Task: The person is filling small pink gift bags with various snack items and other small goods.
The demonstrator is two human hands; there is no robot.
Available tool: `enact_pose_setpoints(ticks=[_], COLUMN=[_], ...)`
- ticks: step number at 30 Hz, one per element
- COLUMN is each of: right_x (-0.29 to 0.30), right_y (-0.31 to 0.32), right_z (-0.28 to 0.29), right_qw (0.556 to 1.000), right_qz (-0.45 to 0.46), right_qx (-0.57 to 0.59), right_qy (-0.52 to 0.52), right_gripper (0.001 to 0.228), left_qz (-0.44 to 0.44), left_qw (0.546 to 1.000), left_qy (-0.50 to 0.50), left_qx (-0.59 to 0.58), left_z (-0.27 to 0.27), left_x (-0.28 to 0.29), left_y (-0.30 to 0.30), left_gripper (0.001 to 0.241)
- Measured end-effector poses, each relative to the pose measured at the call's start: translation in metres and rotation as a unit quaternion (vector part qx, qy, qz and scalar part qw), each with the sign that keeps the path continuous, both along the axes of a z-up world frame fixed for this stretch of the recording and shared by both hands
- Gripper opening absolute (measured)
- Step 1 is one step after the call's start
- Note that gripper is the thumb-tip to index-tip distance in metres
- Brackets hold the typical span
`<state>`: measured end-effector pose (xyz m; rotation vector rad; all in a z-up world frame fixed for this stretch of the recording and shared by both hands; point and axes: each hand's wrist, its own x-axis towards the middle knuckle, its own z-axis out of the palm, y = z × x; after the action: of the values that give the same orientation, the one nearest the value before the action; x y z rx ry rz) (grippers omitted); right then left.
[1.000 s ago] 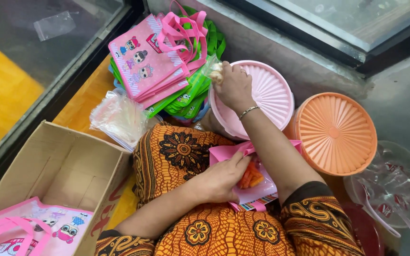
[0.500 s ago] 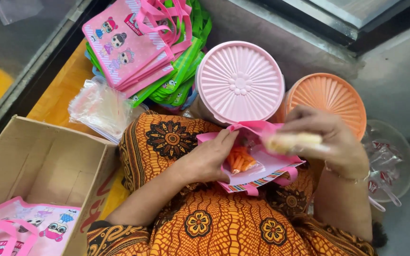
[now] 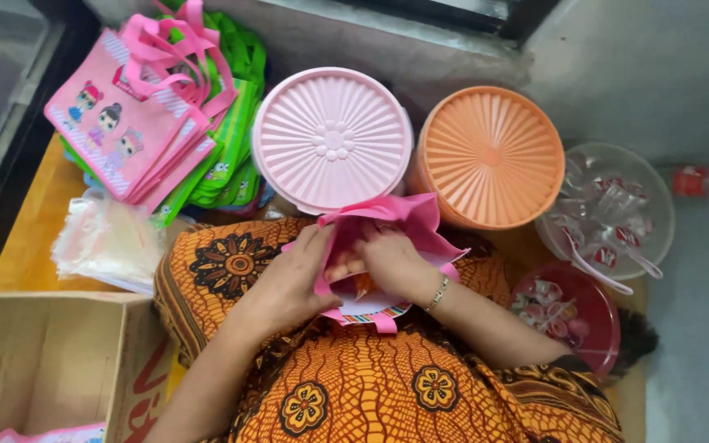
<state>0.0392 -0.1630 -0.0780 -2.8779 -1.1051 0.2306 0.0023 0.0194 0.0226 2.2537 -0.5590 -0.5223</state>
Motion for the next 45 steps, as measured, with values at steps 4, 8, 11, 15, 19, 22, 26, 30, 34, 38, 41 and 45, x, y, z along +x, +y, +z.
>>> enact_pose_setpoints(ticks=[4, 8, 11, 15, 19, 22, 26, 30, 34, 38, 41, 45], right_x=[-0.001, -0.013, -0.023, -0.018, -0.018, -0.020, -0.019, -0.002, 0.014, 0.012, 0.006, -0.003], right_y=[-0.007, -0.011, -0.011, -0.009, -0.007, -0.025, -0.083, -0.193, -0.330, -0.388, -0.385, -0.352], right_z=[0.009, 0.016, 0.021, 0.021, 0.020, 0.047, 0.120, 0.085, -0.003, -0.056, -0.049, -0.028], right_qw=[1.000, 0.992, 0.981, 0.974, 0.983, 0.959, 0.879, 0.821, 0.825, 0.763, 0.770, 0.751], right_qz=[-0.005, -0.009, 0.011, -0.013, -0.039, -0.014, -0.095, -0.323, -0.549, -0.641, -0.634, -0.656], right_qx=[0.010, 0.093, 0.173, 0.196, 0.145, 0.215, 0.421, 0.469, 0.123, -0.059, -0.014, -0.003], right_qy=[0.022, 0.083, -0.086, -0.113, 0.102, 0.187, 0.204, 0.041, -0.058, 0.066, 0.073, 0.079], right_gripper=[0.023, 0.028, 0.013, 0.012, 0.016, 0.032, 0.023, 0.025, 0.037, 0.062, 0.069, 0.084], left_qz=[0.023, 0.034, 0.069, 0.060, 0.056, 0.072, 0.100, 0.100, 0.094, 0.097, 0.093, 0.095], left_qw=[1.000, 0.999, 0.997, 0.998, 0.997, 0.996, 0.991, 0.992, 0.994, 0.993, 0.994, 0.992], left_qy=[-0.005, 0.000, -0.040, -0.025, -0.026, -0.012, 0.016, 0.013, -0.005, -0.007, -0.016, -0.025], left_qx=[0.021, 0.028, 0.015, 0.027, 0.035, 0.049, 0.088, 0.075, 0.063, 0.072, 0.056, 0.080], left_z=[0.000, -0.006, -0.021, -0.022, -0.021, -0.021, -0.028, -0.029, -0.030, -0.032, -0.028, -0.031], left_x=[0.001, 0.001, -0.007, -0.008, -0.011, -0.009, -0.007, -0.005, -0.005, -0.007, -0.007, -0.010], left_y=[0.000, -0.003, -0.007, -0.010, -0.013, -0.010, -0.004, -0.005, -0.007, -0.010, -0.009, -0.006], left_gripper=[0.093, 0.094, 0.086, 0.089, 0.088, 0.087, 0.086, 0.087, 0.084, 0.083, 0.083, 0.082])
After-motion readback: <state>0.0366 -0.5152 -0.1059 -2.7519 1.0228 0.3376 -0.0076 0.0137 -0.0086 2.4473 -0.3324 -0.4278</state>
